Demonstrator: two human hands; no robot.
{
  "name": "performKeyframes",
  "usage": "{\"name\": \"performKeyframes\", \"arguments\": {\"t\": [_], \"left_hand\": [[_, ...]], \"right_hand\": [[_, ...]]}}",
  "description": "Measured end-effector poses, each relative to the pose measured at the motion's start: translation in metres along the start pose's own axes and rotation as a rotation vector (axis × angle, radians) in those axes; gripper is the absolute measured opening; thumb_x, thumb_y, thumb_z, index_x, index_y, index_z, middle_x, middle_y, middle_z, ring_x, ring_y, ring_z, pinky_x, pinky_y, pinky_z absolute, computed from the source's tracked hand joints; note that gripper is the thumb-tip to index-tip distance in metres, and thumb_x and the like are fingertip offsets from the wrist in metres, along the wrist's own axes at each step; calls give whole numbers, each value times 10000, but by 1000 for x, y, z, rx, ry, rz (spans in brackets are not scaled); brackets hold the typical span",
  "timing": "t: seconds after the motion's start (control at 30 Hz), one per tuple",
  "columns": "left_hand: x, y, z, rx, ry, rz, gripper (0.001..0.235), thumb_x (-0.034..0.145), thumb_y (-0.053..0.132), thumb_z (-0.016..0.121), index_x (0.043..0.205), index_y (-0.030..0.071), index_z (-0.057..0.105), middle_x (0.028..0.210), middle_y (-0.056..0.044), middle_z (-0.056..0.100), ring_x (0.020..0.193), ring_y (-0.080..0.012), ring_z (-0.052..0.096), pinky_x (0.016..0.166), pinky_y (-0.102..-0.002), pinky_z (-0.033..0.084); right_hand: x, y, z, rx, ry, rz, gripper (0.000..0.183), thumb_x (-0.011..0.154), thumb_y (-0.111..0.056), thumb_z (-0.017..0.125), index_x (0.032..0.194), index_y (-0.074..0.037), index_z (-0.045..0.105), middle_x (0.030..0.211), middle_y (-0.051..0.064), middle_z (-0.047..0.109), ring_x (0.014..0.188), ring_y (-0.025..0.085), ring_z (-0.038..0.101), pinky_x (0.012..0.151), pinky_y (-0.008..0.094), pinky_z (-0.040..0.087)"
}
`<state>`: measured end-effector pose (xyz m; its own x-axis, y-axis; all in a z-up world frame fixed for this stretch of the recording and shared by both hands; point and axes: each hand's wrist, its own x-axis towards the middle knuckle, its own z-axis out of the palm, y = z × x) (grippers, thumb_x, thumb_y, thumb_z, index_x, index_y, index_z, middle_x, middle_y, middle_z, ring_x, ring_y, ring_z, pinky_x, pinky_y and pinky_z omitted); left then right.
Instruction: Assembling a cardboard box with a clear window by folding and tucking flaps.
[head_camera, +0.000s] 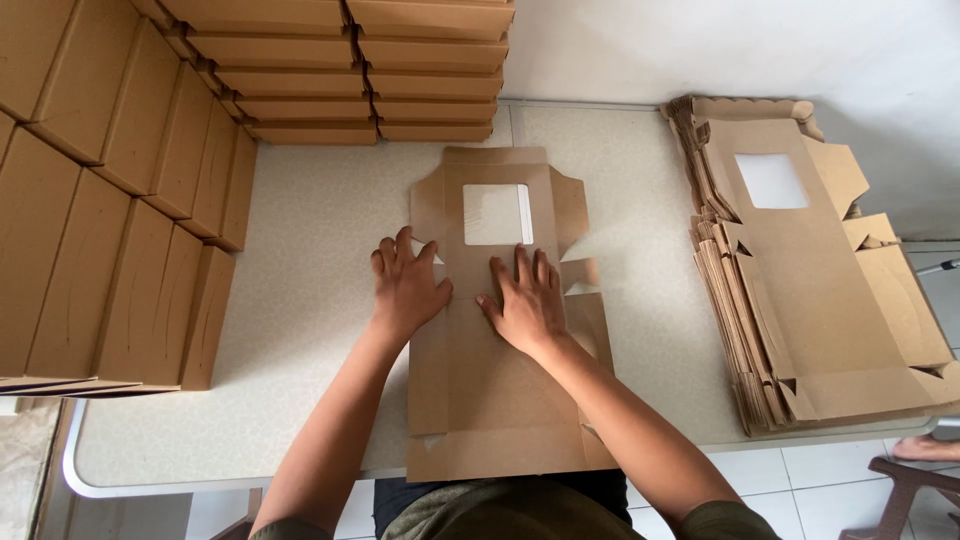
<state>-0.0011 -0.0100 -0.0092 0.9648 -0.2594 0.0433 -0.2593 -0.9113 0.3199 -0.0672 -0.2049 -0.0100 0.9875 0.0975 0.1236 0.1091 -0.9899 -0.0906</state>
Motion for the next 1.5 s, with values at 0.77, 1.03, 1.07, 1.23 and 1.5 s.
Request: {"name": "performKeyframes", "arguments": {"t": [0.77, 1.03, 1.07, 1.23, 1.5], "left_hand": [[120, 49, 22, -178, 40, -107, 1024, 946, 579, 599, 1645, 102, 22, 1671, -281, 141, 1570, -430, 61, 1272, -569, -32], [133, 31, 35, -414, 189, -110, 950, 922, 469, 679, 1624, 85, 167, 1592, -253, 352, 1535, -445, 199, 1262, -596, 29], [134, 28, 37, -451, 211, -128, 897, 943, 428, 665, 1627, 103, 184, 1602, -227, 344, 1544, -433, 160, 1270, -574, 19], [144, 25, 45, -401, 146, -210, 878, 949, 355, 621, 1645, 138, 132, 1674, -209, 218, 1569, -426, 29, 1280, -545, -63], [147, 22, 55, -393, 177, -176, 816, 948, 274, 601, 1625, 168, 158, 1653, -206, 250, 1564, -427, 100, 1274, -576, -61]], "right_hand": [[87, 36, 8, 113, -3, -29, 320, 938, -369, 623, 1204, -205, 694, 1097, 118, 624, 1073, 364, 628, 889, 497, 493], [164, 52, 6, 257, -2, 37, 730, 870, -96, 678, 1547, -87, 405, 1610, 223, 346, 1525, 434, 224, 1238, 547, 233], [168, 53, 8, 271, -20, 41, 763, 861, -88, 673, 1565, -95, 381, 1621, 201, 348, 1543, 421, 175, 1250, 549, 159], [177, 62, 25, 268, -45, 62, 841, 844, -118, 668, 1609, -151, 319, 1608, 131, 376, 1564, 354, 147, 1268, 533, 35], [186, 64, 32, 332, -97, 157, 985, 794, -66, 599, 1664, -215, 163, 1671, 125, 245, 1559, 431, 64, 1236, 640, -53]]}}
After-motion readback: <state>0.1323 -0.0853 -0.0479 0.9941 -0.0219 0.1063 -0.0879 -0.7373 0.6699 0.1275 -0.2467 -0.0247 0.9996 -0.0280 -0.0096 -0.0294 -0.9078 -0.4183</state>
